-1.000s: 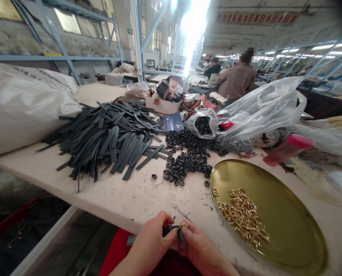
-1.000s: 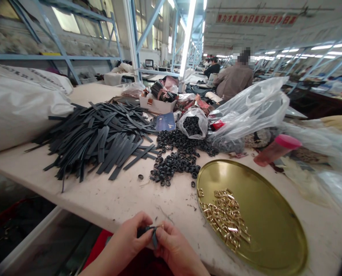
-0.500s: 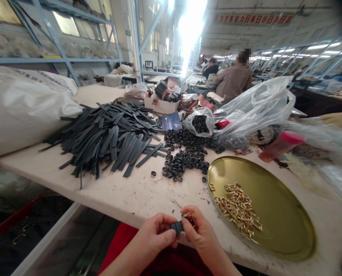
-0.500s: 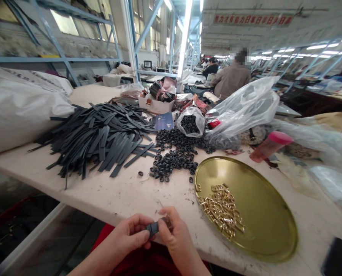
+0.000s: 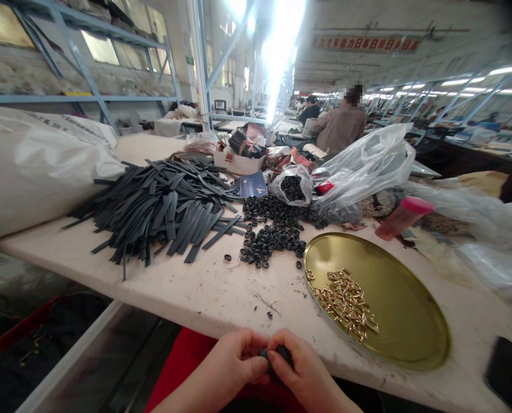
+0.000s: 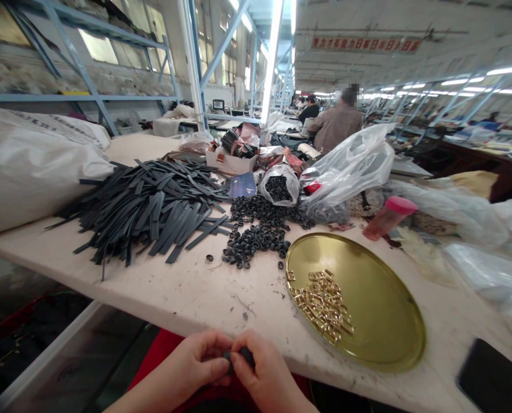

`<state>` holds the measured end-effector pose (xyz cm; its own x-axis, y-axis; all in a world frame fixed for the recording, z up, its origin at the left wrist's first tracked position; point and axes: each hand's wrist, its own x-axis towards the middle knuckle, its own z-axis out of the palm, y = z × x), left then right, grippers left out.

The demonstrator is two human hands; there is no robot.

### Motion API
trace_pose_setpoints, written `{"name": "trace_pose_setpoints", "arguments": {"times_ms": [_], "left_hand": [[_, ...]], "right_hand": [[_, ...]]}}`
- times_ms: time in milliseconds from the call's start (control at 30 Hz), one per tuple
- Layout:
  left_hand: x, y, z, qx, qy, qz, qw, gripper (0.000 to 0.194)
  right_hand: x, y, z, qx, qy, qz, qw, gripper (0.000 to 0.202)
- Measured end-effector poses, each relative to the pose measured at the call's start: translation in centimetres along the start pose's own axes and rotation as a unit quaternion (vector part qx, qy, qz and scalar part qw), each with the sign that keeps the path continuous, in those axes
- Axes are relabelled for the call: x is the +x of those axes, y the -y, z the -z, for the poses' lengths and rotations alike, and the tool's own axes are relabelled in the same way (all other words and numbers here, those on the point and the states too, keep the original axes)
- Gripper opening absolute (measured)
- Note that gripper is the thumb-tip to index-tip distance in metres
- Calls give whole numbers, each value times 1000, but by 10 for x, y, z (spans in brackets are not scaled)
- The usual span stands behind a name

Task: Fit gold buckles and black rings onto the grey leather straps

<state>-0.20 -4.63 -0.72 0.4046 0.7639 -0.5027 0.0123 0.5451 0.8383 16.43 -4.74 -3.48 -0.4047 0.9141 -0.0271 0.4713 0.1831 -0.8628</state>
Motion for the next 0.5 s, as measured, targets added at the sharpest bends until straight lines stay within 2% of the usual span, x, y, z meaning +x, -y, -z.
{"name": "trace_pose_setpoints", "arguments": {"times_ms": [100,300,400,467,500], "left_hand": [[-2,-4,1,-10,22,3,1000,35],[12,0,2,17,-4,-8,1000,34],[20,-1,8,89,14,-3,996,26],[25,-3,13,158,38,16,987,15],[27,-4,14,186,47,23,981,15]], "right_hand": [[-1,-3,-4,10,-26,-22,999,12],[2,-5,-8,17,-33,-6,999,20],[4,-12,-8,68,-40,-10,997,29],[7,-18,-9,88,-66,-25,994,33],[10,-22,-10,86,-78,-28,993,33]]}}
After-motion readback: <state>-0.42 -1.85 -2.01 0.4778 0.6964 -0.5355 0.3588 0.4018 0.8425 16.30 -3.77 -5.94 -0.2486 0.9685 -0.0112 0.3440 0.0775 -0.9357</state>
